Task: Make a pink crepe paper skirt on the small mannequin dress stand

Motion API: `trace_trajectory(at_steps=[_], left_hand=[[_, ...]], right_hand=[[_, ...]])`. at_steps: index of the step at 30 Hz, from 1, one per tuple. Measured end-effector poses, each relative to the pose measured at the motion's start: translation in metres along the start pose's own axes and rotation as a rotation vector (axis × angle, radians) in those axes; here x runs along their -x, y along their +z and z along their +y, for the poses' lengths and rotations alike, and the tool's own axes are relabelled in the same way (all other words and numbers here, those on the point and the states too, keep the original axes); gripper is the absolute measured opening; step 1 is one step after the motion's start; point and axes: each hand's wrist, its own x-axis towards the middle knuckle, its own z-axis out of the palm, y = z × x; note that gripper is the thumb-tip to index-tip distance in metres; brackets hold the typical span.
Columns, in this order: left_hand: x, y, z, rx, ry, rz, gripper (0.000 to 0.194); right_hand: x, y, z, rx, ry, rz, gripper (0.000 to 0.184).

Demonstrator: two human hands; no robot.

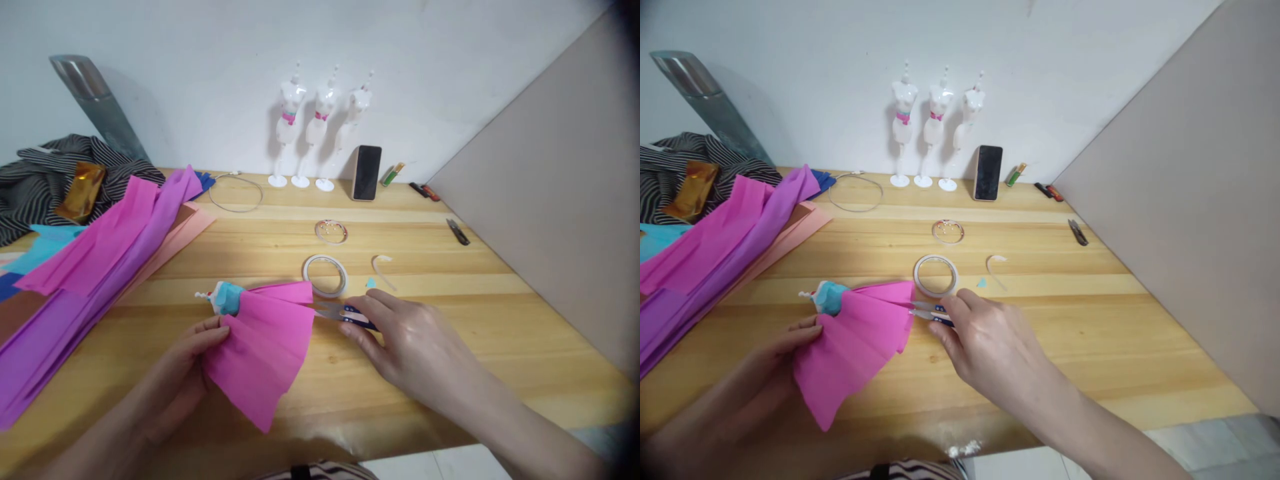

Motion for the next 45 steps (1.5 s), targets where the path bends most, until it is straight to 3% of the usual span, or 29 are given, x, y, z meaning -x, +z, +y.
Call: trace_trajectory(at_steps=[6, 20, 26, 35, 45], left_hand=[[-0.006, -0.002, -0.006, 0.059, 0.019, 0.036, 0.029], [-0.007, -0.001, -0.012, 0.123, 0.023, -0.009, 0.034], [-0.01, -0.001, -0.013, 0.096, 0.02, -0.024, 0.025], [-0.01, -0.002, -0.014, 0.078, 0.019, -0.02, 0.034], [-0.01, 0.002, -0.015, 0.052, -0.012, -0.007, 0.032]], right_hand=[[-0.001, 0.0, 0.001, -0.003, 0.003, -0.001, 0.028], [-0.008, 0.002, -0.004, -0.018, -0.02, 0.006, 0.023], [-0.014, 0.006, -0.005, -0.003, 0.007, -0.08, 0.023], [-0.021, 0.005, -0.001, -0.079, 0.053, -0.189, 0.023], [-0.029, 0.004, 0.003, -0.116, 0.032, -0.207, 0.017]])
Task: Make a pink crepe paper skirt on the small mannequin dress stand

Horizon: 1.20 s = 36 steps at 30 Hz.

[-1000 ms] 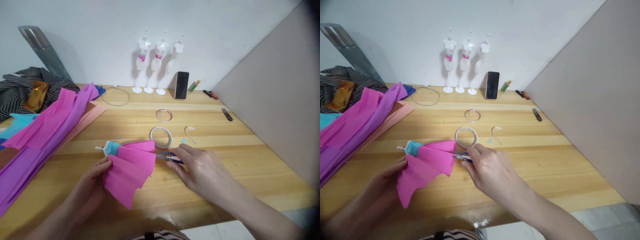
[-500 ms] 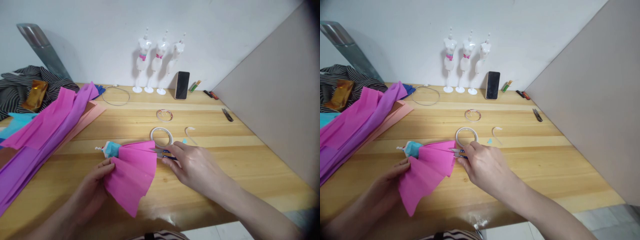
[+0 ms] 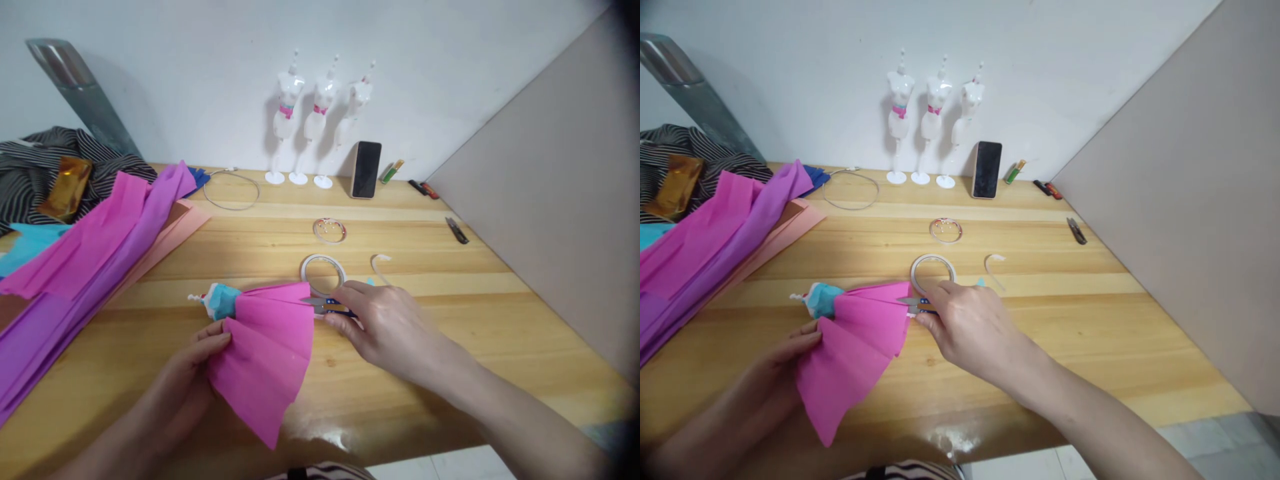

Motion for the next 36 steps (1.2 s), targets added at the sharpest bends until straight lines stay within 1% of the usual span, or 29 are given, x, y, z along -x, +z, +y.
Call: trace_trajectory(at_steps=[4, 9, 12, 16, 20, 23, 25, 28, 31, 33, 36], left_hand=[[-0.001, 0.0, -0.001, -0.017, 0.001, 0.018, 0.03], [-0.001, -0.002, -0.003, -0.045, -0.003, -0.012, 0.032], [0.0, -0.003, -0.004, -0.066, -0.004, -0.035, 0.031], [0.002, -0.003, -0.004, -0.095, 0.004, -0.035, 0.027], [0.008, -0.002, -0.006, -0.124, -0.04, -0.035, 0.019], [0.013, 0.001, -0.007, -0.112, -0.078, -0.022, 0.019], [0.016, 0.004, -0.006, -0.125, -0.114, -0.051, 0.017], [0.019, 0.009, -0.003, -0.128, -0.139, -0.089, 0.021], [0.02, 0.013, 0.0, -0.109, -0.154, -0.085, 0.032], [0.02, 0.012, 0.0, -0.119, -0.169, -0.091, 0.036], [0.018, 0.009, -0.002, -0.128, -0.174, -0.107, 0.035]], right_hand=[[-0.002, 0.0, 0.001, -0.028, -0.02, 0.004, 0.019], [-0.005, -0.002, 0.003, -0.067, -0.005, -0.04, 0.022], [-0.006, -0.003, 0.004, -0.089, -0.008, -0.052, 0.019], [-0.008, -0.003, 0.005, -0.097, -0.003, -0.042, 0.016], [-0.008, -0.001, 0.006, -0.089, 0.009, -0.037, 0.019], [-0.007, 0.001, 0.007, -0.086, 0.01, -0.02, 0.02], [-0.007, 0.001, 0.008, -0.086, 0.005, -0.013, 0.02], [-0.007, 0.002, 0.008, -0.097, -0.009, -0.013, 0.019], [-0.007, 0.002, 0.009, -0.103, -0.017, -0.005, 0.02], [-0.007, 0.003, 0.009, -0.1, -0.019, 0.003, 0.02], [-0.007, 0.004, 0.009, -0.094, -0.031, 0.014, 0.02]])
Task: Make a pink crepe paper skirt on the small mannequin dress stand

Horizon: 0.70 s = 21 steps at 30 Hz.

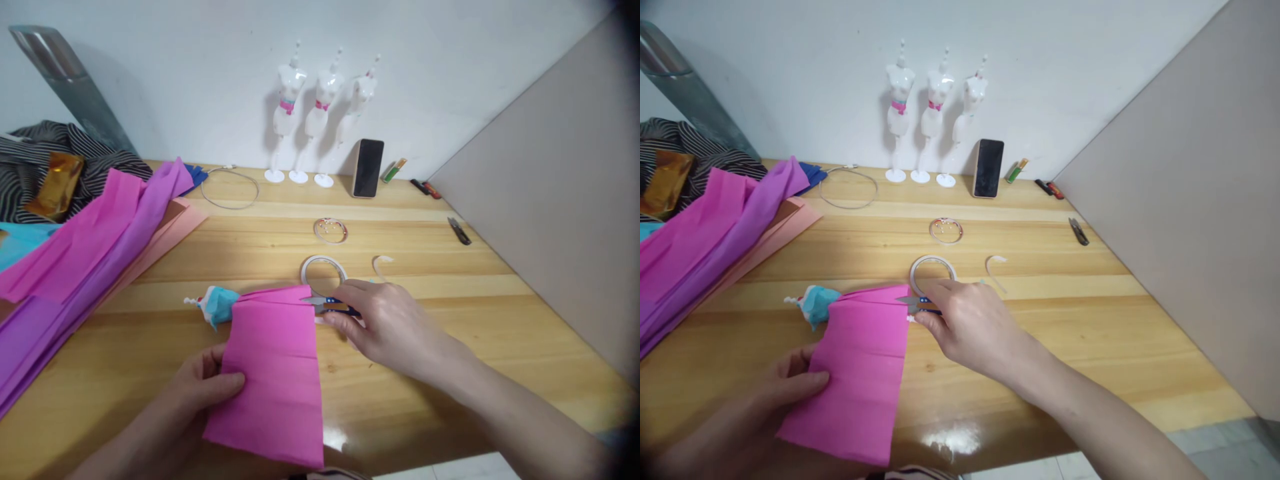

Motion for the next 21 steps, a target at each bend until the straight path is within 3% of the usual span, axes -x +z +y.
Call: trace_trajectory(at_steps=[9, 21], left_hand=[[-0.008, -0.007, -0.005, 0.031, 0.006, -0.077, 0.035], [-0.01, -0.012, -0.005, -0.029, 0.002, -0.024, 0.039]], right_hand=[[-0.004, 0.001, -0.001, 0.016, -0.053, 0.03, 0.018], [-0.005, 0.002, 0.002, -0.022, -0.048, 0.005, 0.021]])
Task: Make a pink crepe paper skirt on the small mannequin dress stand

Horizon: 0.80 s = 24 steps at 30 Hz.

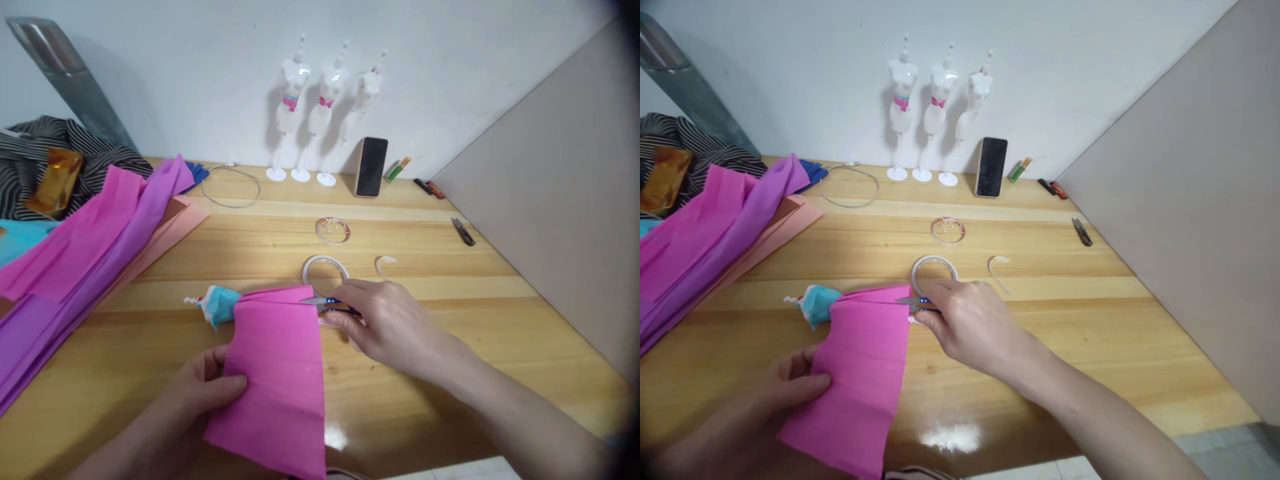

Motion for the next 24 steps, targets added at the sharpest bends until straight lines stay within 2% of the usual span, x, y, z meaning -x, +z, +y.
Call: trace_trajectory(at_steps=[15, 24], left_hand=[[0.0017, 0.0014, 0.0014, 0.025, -0.013, -0.009, 0.034], [0.0019, 0.0044, 0.0008, 0.05, -0.011, -0.054, 0.035]], right_hand=[[-0.0005, 0.0002, 0.0, -0.042, -0.051, 0.052, 0.039], [0.001, -0.0009, -0.0009, -0.017, -0.049, 0.046, 0.027]])
